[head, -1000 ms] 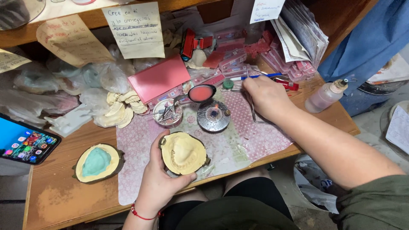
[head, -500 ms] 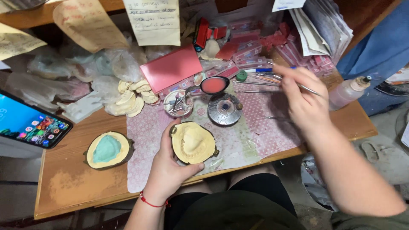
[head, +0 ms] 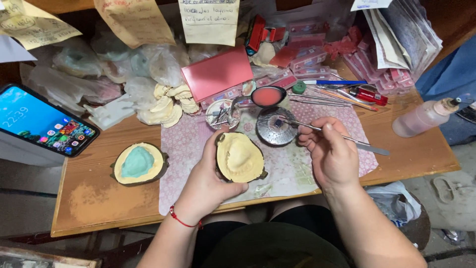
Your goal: The person holds a clay mold in their left hand and uses a metal sculpting tool in their right hand to shape the interior surface. They repeatedly heat the tool tip over a small flame before applying it to the clay.
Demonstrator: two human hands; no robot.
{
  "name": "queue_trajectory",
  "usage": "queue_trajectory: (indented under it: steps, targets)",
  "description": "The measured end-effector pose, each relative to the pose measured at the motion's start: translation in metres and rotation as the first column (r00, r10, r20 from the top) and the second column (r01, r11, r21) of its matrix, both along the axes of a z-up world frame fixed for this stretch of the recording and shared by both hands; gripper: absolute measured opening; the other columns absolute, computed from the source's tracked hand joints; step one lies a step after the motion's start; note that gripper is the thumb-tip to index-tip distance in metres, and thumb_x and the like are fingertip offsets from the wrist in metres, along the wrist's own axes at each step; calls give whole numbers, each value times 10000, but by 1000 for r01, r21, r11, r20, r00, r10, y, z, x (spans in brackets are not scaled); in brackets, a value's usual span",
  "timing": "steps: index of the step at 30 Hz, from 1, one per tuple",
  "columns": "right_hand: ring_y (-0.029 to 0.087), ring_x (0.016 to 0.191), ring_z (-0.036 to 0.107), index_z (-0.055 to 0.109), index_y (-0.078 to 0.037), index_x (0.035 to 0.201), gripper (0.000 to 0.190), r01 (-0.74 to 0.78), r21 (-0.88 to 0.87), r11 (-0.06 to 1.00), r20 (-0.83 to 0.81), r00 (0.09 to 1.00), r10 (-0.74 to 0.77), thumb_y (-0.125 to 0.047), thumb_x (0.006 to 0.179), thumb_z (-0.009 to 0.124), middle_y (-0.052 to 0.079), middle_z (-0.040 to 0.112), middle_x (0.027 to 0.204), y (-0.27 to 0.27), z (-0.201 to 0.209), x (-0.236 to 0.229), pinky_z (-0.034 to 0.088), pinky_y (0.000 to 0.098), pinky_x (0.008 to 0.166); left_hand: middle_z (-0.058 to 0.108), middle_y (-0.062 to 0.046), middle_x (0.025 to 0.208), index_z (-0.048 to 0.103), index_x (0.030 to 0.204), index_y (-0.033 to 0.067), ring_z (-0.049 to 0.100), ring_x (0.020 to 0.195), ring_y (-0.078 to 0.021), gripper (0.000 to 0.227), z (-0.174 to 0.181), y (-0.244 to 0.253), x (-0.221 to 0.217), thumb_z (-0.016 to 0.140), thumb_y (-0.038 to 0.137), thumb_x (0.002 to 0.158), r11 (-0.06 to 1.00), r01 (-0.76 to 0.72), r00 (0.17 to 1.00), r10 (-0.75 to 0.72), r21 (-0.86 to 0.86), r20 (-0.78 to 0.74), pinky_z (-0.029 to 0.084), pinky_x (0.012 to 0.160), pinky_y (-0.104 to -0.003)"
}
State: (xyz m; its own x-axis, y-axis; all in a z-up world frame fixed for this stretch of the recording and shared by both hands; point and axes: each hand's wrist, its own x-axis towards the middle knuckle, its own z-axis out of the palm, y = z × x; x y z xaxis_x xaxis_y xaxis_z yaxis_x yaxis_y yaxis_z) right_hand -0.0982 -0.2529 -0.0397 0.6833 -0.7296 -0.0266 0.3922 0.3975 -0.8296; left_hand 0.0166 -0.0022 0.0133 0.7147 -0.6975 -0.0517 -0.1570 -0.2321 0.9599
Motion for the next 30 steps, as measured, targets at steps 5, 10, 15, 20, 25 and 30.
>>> queue_trajectory:
  steps: [5,10,15,20,25,30]
  targets:
    - [299,858,710,633,-17,1035,187,12,9,1000,26,1000,-12,-192,985,590,237,702,904,1,0,-2,581,357,784,414,-56,1602,257,1551,136,463,1403,-163,1144,-14,3,1,884,52,599,992,37,999,-34,-120,26,326,1165,-285]
    - [298,849,727,646,-11,1042,213,11,4,1000,22,1000,-12,-212,989,596,248,716,906,4,1,-2,588,351,769,573,-46,1451,313,1537,181,568,1294,-147,1113,-6,7,2,899,96,594,999,9,1000,-8,-41,9,383,1118,-270]
    - [318,882,736,656,-7,1021,252,14,-39,999,-10,1000,-14,-256,1003,625,263,722,956,7,5,-5,629,375,823,524,-37,1506,310,1545,189,554,1306,-138,1096,-5,7,3,879,63,617,997,35,998,-38,-72,-45,434,1093,-266]
    - [335,898,734,641,20,1097,269,-16,-14,1000,-21,1000,16,-190,952,556,287,716,976,5,3,-7,604,382,833,550,-49,1471,320,1541,189,564,1288,-140,1085,-9,8,6,869,36,618,994,47,996,-54,-102,-69,428,1095,-264]
    - [327,891,736,630,-7,1107,254,-26,-32,999,-8,1000,26,-223,996,557,283,719,981,5,3,-6,604,375,817,582,-53,1436,321,1541,190,585,1256,-142,1091,-10,8,7,862,13,610,994,69,994,-75,-81,-74,449,1074,-261]
    - [324,832,731,646,-10,1078,246,-28,-42,999,11,1000,29,-236,998,592,267,724,955,7,4,-7,615,377,805,583,-56,1439,322,1539,178,580,1269,-155,1080,-7,9,8,864,41,615,995,92,996,-92,-44,3,399,1109,-266]
